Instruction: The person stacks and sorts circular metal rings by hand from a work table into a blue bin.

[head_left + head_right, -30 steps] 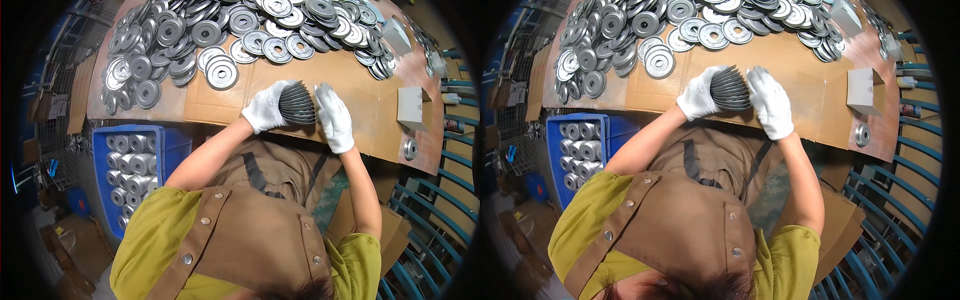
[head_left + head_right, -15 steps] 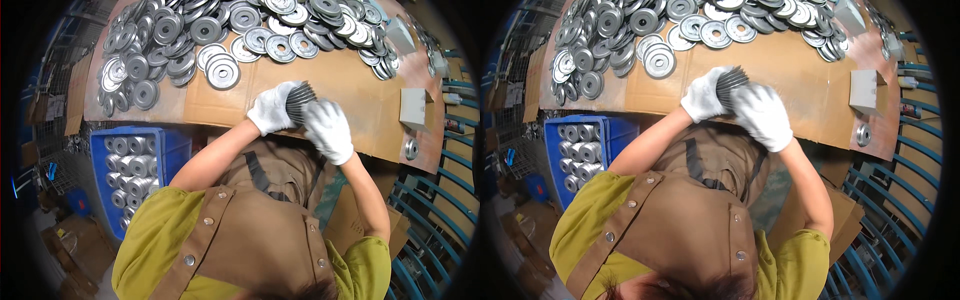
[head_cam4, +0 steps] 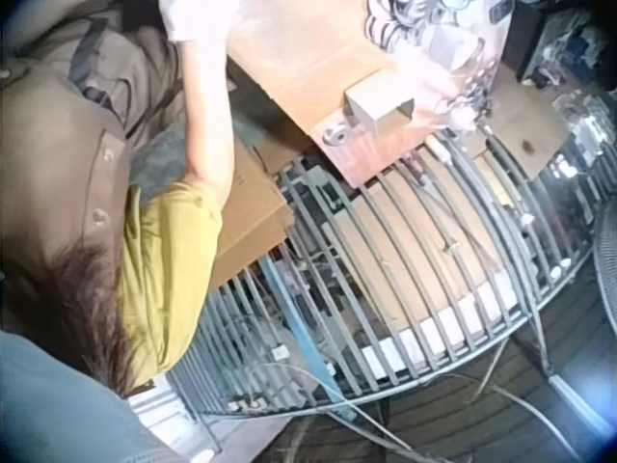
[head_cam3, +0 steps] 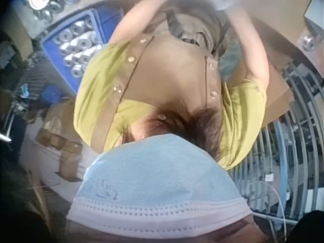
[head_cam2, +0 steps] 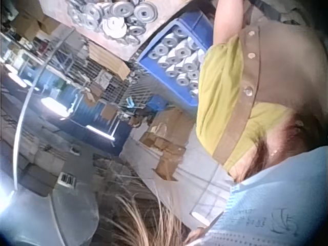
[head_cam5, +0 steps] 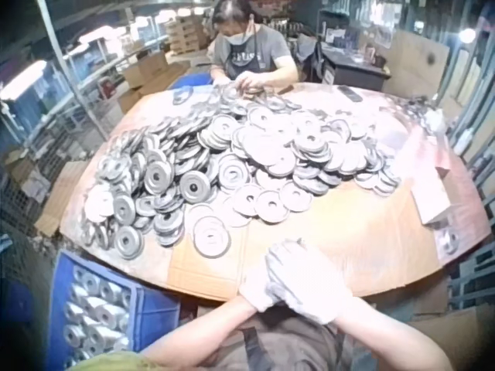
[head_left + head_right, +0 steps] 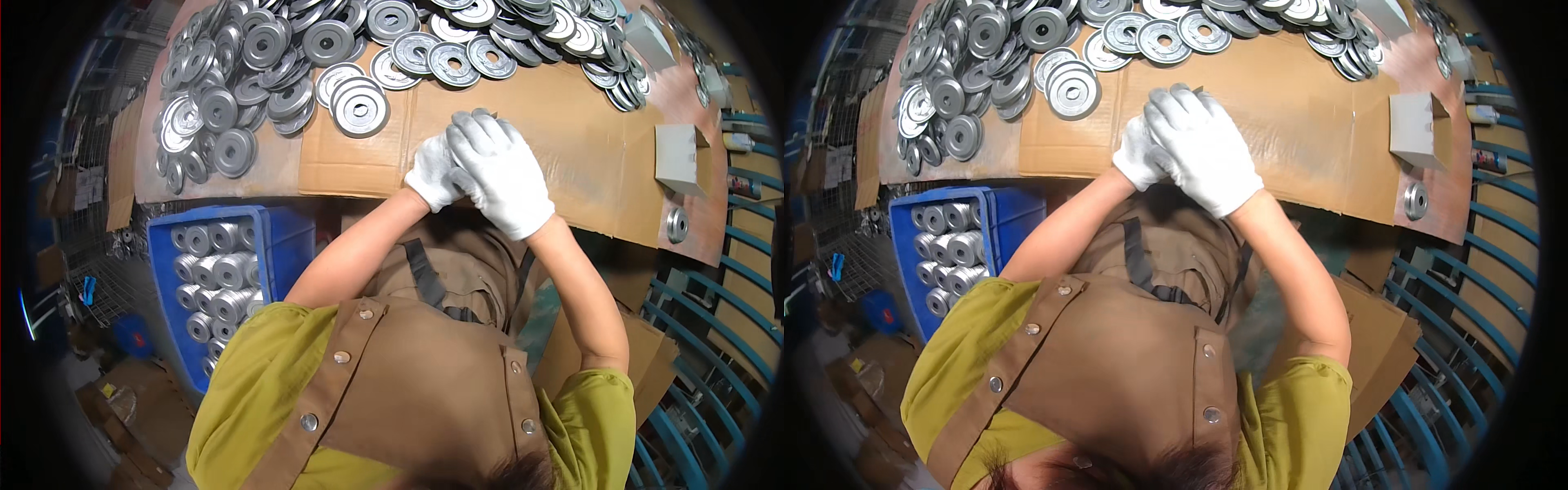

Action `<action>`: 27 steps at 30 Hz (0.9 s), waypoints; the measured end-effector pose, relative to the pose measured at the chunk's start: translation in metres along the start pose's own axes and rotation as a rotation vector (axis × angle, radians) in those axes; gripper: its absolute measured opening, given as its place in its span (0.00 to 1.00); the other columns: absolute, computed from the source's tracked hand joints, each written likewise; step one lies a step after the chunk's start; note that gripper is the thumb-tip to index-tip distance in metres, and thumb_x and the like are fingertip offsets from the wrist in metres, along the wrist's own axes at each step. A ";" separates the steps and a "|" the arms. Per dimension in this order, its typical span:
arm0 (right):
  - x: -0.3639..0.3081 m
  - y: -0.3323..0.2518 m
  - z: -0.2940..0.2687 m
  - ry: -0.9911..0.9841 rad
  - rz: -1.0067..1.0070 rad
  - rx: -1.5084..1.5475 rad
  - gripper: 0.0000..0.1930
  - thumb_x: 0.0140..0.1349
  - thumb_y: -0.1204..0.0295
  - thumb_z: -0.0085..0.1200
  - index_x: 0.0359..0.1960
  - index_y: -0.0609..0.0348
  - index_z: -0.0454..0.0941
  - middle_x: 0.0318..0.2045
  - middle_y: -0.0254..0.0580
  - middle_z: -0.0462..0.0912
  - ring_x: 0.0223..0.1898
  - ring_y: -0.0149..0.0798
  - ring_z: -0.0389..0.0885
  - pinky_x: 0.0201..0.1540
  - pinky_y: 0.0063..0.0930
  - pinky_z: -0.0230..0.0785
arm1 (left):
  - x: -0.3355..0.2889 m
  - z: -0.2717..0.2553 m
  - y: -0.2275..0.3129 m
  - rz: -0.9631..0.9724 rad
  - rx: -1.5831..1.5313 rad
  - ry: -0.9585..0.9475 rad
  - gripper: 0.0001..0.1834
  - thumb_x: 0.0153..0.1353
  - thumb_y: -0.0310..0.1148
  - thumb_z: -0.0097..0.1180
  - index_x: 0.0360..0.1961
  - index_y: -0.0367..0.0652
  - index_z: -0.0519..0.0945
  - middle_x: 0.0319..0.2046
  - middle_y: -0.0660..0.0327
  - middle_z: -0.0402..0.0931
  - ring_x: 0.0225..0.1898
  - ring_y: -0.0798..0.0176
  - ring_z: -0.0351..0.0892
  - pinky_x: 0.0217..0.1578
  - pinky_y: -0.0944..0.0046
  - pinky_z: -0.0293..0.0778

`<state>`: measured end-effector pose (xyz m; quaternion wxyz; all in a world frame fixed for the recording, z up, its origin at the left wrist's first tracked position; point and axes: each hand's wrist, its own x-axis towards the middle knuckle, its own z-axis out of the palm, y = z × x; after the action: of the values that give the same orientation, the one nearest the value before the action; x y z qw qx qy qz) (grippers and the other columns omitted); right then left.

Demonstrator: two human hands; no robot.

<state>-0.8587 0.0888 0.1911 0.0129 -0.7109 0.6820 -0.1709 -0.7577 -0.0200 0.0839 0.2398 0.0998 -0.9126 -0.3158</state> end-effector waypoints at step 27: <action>-0.007 0.091 0.042 0.014 0.475 0.607 0.20 0.73 0.63 0.42 0.57 0.60 0.80 0.58 0.50 0.82 0.61 0.50 0.78 0.65 0.39 0.67 | 0.006 0.010 0.031 -0.195 -0.124 0.217 0.44 0.41 0.46 0.76 0.62 0.48 0.72 0.45 0.51 0.81 0.44 0.44 0.84 0.44 0.49 0.81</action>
<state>-0.9360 0.0798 0.1266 0.2574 -0.4958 0.7461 -0.3622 -0.7690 0.0071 0.0984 0.3110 0.2065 -0.8459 -0.3809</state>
